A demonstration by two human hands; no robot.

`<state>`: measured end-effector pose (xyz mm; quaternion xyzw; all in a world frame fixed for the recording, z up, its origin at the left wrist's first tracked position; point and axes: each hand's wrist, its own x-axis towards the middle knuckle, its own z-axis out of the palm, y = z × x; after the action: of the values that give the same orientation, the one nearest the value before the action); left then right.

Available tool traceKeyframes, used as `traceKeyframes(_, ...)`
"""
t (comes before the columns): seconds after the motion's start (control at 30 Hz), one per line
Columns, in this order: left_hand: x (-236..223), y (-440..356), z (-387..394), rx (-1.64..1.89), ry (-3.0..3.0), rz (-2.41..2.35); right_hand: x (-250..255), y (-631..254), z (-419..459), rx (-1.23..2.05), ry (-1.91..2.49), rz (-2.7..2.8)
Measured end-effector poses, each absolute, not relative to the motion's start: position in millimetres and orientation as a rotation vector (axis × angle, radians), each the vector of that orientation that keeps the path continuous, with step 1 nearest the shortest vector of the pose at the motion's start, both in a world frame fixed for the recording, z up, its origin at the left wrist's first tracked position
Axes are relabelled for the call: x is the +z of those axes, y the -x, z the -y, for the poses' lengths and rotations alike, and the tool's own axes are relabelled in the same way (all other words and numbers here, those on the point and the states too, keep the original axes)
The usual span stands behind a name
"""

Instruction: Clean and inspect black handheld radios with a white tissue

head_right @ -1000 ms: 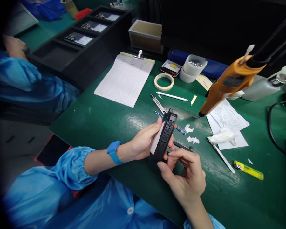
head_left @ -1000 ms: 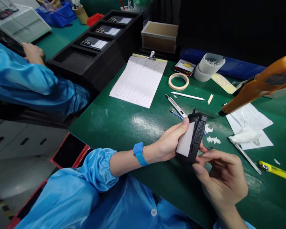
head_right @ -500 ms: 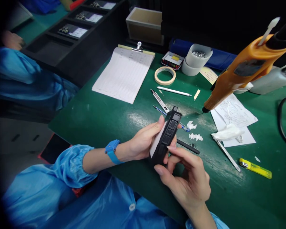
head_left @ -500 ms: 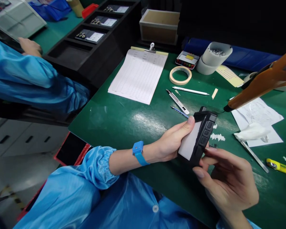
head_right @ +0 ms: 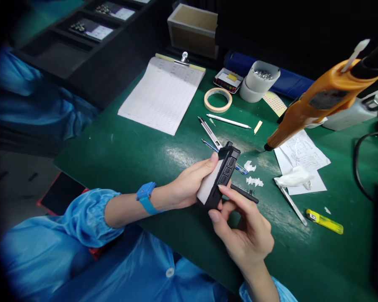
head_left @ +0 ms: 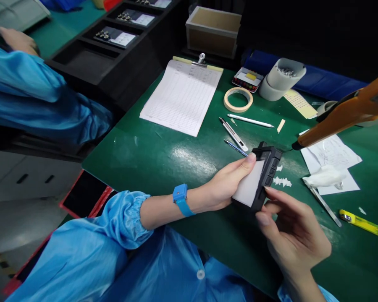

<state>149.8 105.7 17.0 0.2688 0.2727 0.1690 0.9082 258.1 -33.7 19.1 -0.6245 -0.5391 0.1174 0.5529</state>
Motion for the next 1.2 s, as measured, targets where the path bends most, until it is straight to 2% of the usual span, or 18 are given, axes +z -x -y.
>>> traceKeyframes(0.43, 12, -155, -108, 0.513, -0.517, -0.519, 24, -259, 9, 0.608, 1.446, 0.857)
traceKeyframes(0.77, 14, -154, -105, 0.515, -0.516, -0.533, 21, -250, 12, 0.627, 1.426, 0.806)
traceKeyframes(1.2, 14, -152, -107, 0.304, -0.474, -0.554, 13, -250, 18, 0.550, 1.372, 0.900)
